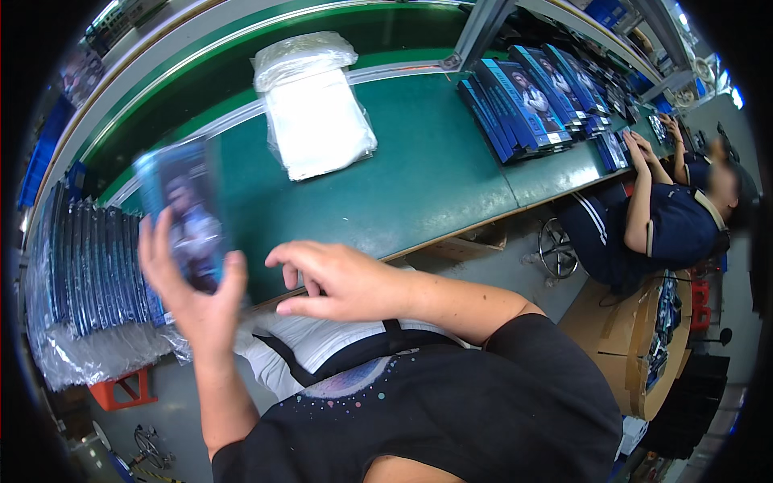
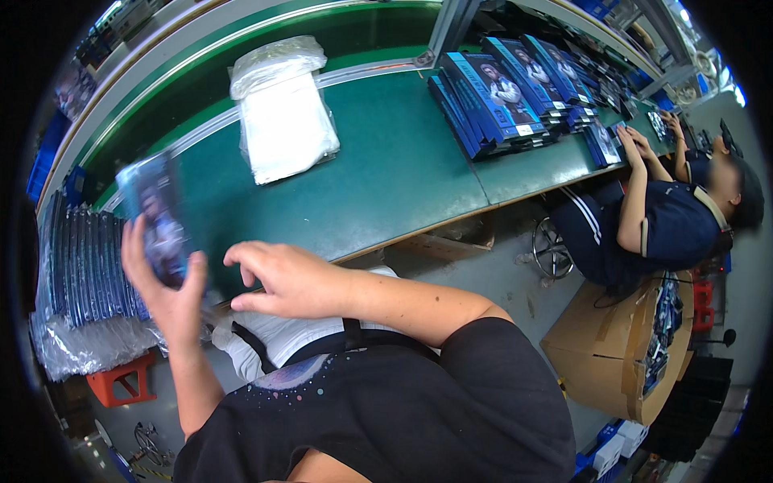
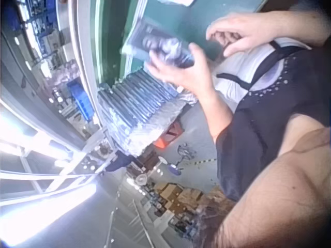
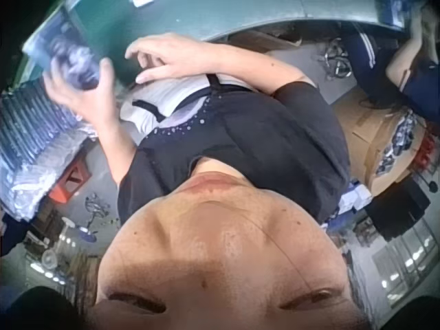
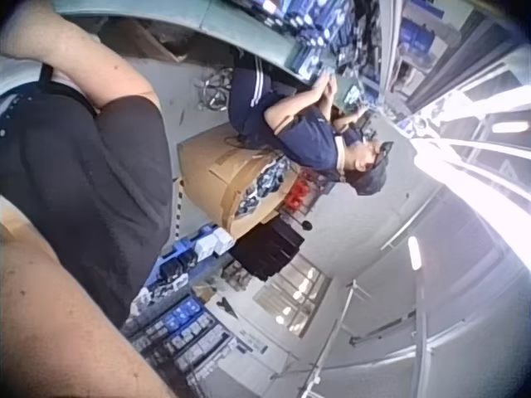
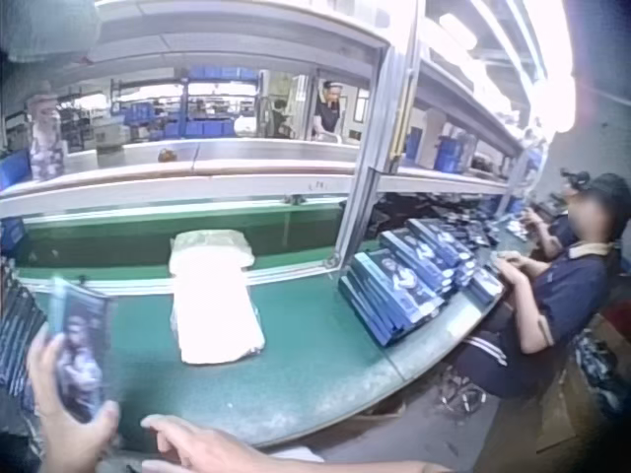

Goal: Manually inserting items into plastic protective sleeves on a factory assembly line.

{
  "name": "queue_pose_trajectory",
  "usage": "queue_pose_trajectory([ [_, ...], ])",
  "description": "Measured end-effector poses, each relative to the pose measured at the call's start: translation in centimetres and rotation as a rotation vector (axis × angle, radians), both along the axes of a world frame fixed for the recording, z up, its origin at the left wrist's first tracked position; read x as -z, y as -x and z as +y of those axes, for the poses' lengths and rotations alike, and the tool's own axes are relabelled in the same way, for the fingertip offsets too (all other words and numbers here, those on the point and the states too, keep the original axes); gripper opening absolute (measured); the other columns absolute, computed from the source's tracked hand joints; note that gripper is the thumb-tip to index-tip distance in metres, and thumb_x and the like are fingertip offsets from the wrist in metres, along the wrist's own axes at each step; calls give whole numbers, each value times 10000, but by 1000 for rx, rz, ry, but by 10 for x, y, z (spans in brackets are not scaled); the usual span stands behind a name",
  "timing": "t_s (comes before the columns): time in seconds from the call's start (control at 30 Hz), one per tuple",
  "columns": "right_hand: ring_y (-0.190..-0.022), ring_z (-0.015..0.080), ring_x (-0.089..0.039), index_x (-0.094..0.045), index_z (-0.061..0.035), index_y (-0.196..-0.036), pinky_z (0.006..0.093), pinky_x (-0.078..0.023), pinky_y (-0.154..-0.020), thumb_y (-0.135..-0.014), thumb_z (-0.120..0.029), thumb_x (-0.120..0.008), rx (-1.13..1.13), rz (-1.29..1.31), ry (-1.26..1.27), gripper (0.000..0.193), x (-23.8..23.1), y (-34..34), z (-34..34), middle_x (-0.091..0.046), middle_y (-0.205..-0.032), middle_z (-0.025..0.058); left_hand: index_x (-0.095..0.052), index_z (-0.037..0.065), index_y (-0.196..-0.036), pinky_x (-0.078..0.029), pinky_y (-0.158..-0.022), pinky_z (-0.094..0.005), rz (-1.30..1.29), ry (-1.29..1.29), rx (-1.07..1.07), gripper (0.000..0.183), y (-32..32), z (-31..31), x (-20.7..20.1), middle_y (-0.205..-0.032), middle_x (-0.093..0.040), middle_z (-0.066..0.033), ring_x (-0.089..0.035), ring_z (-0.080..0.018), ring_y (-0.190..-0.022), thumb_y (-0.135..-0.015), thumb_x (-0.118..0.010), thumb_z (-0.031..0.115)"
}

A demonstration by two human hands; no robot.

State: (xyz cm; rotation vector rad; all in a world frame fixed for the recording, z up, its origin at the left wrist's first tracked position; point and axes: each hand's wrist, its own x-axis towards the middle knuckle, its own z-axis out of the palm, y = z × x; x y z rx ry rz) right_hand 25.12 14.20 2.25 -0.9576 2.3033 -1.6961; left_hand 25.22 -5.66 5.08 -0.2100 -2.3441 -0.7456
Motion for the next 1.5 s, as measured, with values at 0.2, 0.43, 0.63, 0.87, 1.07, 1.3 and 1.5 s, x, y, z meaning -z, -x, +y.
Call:
queue_pose_trajectory([
  [0.2,-712,88,-593,-620,-7,-1060,215,-480,-647,-857,-73,-657,335,-27,202,217,-23,37,67,-627,-848,31,-384,70,-1411,-193,-1124,-471,-372,307,-372,652,-12,-93,37,-1502,-273,-198,-210,-363,-1408,-832,-623,249],
  [0.43,-812,165,-627,-634,38,-1100,283,-500,-718,-822,-337,-692,1131,387,-287,471,-70,96,214,-659,-976,121,-463,10,-1322,-219,-1119,-458,-264,483,-230,590,3,-58,4,-1437,-369,-217,-273,-370,-1377,-784,-672,130],
  [0.63,-1234,392,-463,-567,14,-1245,435,-367,-1025,-750,-641,-612,1123,462,-1003,823,-30,104,254,-494,-1303,279,-649,38,-1106,-365,-1028,-422,-118,276,344,323,40,37,9,-1332,-518,-135,-447,-332,-1259,-787,-670,86],
  [0.87,-1136,399,-528,-637,-87,-1192,435,-405,-988,-684,-535,-725,1015,281,-755,683,-60,76,203,-570,-1180,264,-674,71,-1033,-460,-842,-381,-116,339,450,245,108,58,55,-1015,-616,-75,-561,-267,-943,-798,-623,24],
  [1.07,-897,201,-617,-442,28,-1277,322,-521,-732,-820,-467,-646,496,44,443,704,-43,56,152,-592,-1028,176,-666,49,-996,-485,-779,-375,-124,177,492,204,101,59,35,-903,-596,-107,-572,-283,-909,-802,-612,17],
  [1.3,-640,178,-608,-488,37,-1181,303,-509,-478,-961,-413,-459,-51,-852,983,501,33,51,119,-622,-898,145,-661,36,-970,-484,-771,-381,-121,117,518,183,102,56,40,-949,-622,-108,-580,-289,-915,-789,-636,24],
  [1.5,-973,195,-644,-395,94,-1297,304,-527,-853,-827,-90,-652,-118,-947,830,567,22,43,85,-600,-1144,180,-712,46,-859,-479,-691,-331,-98,45,465,134,105,57,34,-880,-598,-80,-575,-242,-749,-726,-710,56],
])
